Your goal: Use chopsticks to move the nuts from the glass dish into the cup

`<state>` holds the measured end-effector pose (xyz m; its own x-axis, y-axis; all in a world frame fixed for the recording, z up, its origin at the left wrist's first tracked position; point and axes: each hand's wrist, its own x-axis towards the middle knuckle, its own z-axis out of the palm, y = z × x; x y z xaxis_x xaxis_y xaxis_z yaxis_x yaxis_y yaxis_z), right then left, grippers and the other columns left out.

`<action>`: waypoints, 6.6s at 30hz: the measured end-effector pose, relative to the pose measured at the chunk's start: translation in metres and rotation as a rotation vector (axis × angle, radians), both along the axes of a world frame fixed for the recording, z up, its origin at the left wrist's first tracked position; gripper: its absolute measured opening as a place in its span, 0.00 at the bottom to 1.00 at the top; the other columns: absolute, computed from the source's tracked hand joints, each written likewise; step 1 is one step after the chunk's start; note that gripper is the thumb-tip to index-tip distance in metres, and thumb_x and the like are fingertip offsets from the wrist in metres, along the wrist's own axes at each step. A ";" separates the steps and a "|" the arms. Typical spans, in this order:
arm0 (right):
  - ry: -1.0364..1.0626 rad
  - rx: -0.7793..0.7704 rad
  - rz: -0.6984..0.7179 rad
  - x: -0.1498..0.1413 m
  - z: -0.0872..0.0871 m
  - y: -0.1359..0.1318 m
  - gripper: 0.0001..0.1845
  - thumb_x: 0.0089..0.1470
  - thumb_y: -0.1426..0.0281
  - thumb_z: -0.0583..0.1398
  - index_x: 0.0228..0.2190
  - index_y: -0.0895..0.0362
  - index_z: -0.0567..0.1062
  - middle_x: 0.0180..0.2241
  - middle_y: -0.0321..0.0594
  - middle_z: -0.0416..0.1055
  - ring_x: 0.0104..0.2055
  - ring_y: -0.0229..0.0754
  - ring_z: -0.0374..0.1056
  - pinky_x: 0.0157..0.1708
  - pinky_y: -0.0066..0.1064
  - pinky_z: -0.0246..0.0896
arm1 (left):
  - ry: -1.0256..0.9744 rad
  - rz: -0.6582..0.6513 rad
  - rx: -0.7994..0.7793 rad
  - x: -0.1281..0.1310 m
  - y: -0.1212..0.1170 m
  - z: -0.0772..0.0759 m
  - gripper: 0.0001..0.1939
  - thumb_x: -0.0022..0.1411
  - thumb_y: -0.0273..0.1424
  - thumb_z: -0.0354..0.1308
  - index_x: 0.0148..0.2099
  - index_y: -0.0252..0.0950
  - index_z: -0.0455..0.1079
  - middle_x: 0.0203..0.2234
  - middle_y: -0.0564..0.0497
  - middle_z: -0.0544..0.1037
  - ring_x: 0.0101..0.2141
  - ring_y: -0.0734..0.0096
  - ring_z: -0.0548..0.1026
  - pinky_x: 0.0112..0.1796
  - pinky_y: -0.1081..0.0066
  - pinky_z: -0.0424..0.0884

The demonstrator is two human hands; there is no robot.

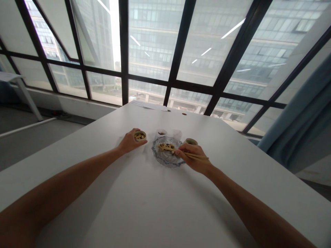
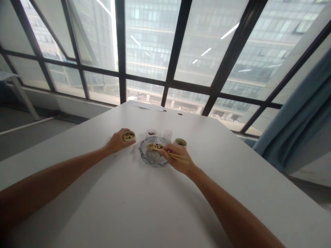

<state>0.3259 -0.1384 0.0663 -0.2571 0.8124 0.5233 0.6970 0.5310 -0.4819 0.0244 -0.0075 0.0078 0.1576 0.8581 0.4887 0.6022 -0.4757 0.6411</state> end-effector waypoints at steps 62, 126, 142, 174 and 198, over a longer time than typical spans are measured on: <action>-0.073 -0.058 0.030 0.033 0.027 -0.001 0.24 0.65 0.53 0.53 0.23 0.53 0.69 0.19 0.38 0.73 0.20 0.39 0.68 0.22 0.29 0.61 | 0.003 -0.012 -0.020 -0.002 0.005 -0.004 0.36 0.49 0.52 0.66 0.54 0.35 0.68 0.44 0.42 0.81 0.43 0.54 0.81 0.48 0.58 0.76; 0.855 -0.332 -0.040 0.040 0.019 0.030 0.26 0.49 0.44 0.66 0.24 0.54 0.70 0.20 0.42 0.77 0.16 0.40 0.70 0.15 0.28 0.66 | 0.075 -0.052 0.156 -0.006 0.014 -0.012 0.34 0.49 0.49 0.67 0.53 0.37 0.67 0.47 0.42 0.79 0.48 0.52 0.80 0.52 0.56 0.75; 0.926 -0.147 -0.048 0.043 0.028 0.027 0.33 0.41 0.38 0.68 0.24 0.55 0.70 0.18 0.40 0.76 0.16 0.39 0.70 0.14 0.26 0.66 | 0.242 0.044 -0.059 -0.001 0.034 0.023 0.39 0.51 0.56 0.65 0.56 0.36 0.68 0.53 0.37 0.78 0.52 0.48 0.77 0.52 0.56 0.73; 0.365 0.089 -0.055 0.005 0.005 0.067 0.31 0.56 0.37 0.56 0.27 0.53 0.70 0.24 0.40 0.77 0.23 0.41 0.73 0.24 0.30 0.68 | 0.393 -0.257 0.267 0.095 0.048 0.045 0.37 0.55 0.39 0.67 0.64 0.38 0.60 0.52 0.41 0.78 0.53 0.49 0.76 0.54 0.55 0.71; 0.377 -0.179 -0.043 0.036 0.038 0.014 0.34 0.52 0.38 0.60 0.19 0.55 0.70 0.14 0.38 0.70 0.13 0.36 0.63 0.12 0.25 0.57 | 0.546 -0.073 0.174 0.016 0.031 0.029 0.25 0.61 0.51 0.58 0.51 0.39 0.74 0.46 0.42 0.82 0.48 0.50 0.78 0.53 0.57 0.70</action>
